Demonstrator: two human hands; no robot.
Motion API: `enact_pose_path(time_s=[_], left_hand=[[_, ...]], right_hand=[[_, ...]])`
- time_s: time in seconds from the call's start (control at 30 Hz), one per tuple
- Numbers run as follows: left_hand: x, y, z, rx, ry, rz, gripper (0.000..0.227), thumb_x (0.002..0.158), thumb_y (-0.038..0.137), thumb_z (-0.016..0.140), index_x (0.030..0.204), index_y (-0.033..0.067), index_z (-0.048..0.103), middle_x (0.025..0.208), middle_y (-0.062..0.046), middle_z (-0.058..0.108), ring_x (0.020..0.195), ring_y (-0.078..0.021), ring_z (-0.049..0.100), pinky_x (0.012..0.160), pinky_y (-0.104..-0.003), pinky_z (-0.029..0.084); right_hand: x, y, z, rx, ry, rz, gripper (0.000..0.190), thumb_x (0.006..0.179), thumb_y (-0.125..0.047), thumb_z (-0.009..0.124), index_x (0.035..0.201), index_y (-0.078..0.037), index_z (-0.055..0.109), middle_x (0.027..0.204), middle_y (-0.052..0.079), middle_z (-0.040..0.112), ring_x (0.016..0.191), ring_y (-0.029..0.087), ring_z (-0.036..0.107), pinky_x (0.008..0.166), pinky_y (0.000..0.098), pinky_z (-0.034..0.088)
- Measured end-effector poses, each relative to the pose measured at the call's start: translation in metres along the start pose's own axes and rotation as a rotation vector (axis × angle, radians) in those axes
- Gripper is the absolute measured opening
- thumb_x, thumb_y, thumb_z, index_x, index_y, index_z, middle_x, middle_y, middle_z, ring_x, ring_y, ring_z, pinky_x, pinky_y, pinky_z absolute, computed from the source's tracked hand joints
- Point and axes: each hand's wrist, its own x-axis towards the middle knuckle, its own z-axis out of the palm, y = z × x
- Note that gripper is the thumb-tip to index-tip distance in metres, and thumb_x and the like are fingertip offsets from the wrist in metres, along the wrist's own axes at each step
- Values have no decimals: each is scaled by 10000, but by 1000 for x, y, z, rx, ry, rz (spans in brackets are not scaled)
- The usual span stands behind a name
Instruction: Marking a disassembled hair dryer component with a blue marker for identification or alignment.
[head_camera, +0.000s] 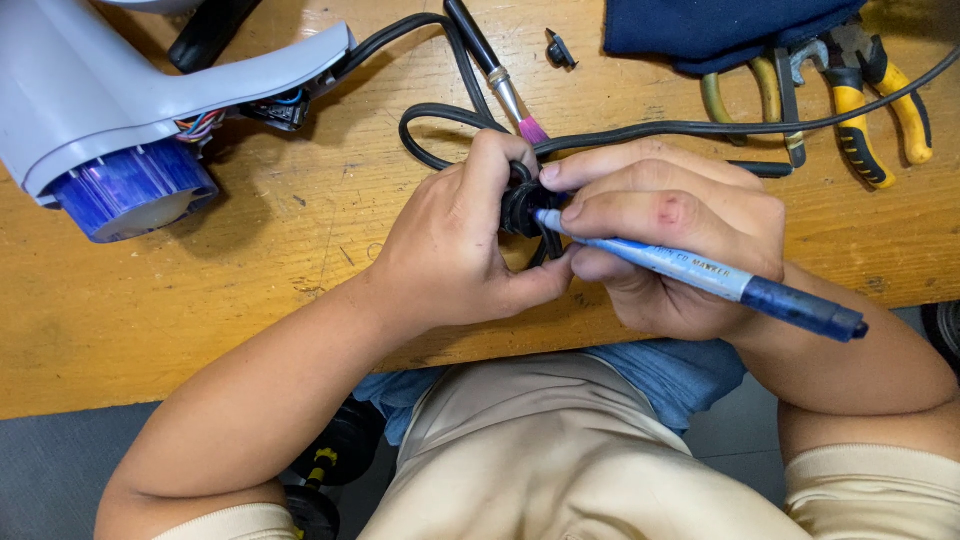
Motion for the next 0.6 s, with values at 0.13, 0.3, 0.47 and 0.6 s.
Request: enact_pose_path(time_s=[0.13,0.3,0.47,0.6], left_hand=[[0,3,-2,3,-13,-48,735,913,423,944,1340,69,462,977,-119,676,823,-440,752,685,-535,531],[0,4,-3,-16,-13,-40,697,894,386,943,1304,82,469,1024,-111,678,836,-421,739,693,-521,530],[0,5,-3,-20,-11,-27,711,910,394,956,1316,76,467,1025,-118,703,841,-418,755,707,-513,541],[1,5,-3,-7,-19,-68,726,887,411,943,1314,82,458,936,-113,687,784,-446,740,650,-532,514]], right_hand=[[3,-3,0,-10,8,21,285,1147,-170,608,1111,94,708,1008,247,808,1074,492,903,959,504,727],[4,-4,-1,-5,4,18,308,1146,-192,596,1107,86,722,1012,236,815,1070,485,900,972,512,731],[1,-4,2,12,48,35,303,1161,-172,580,1129,110,686,1040,290,787,1062,515,896,961,511,741],[4,-4,3,3,53,14,320,1153,-189,577,1075,96,700,963,239,788,1022,500,897,923,499,732]])
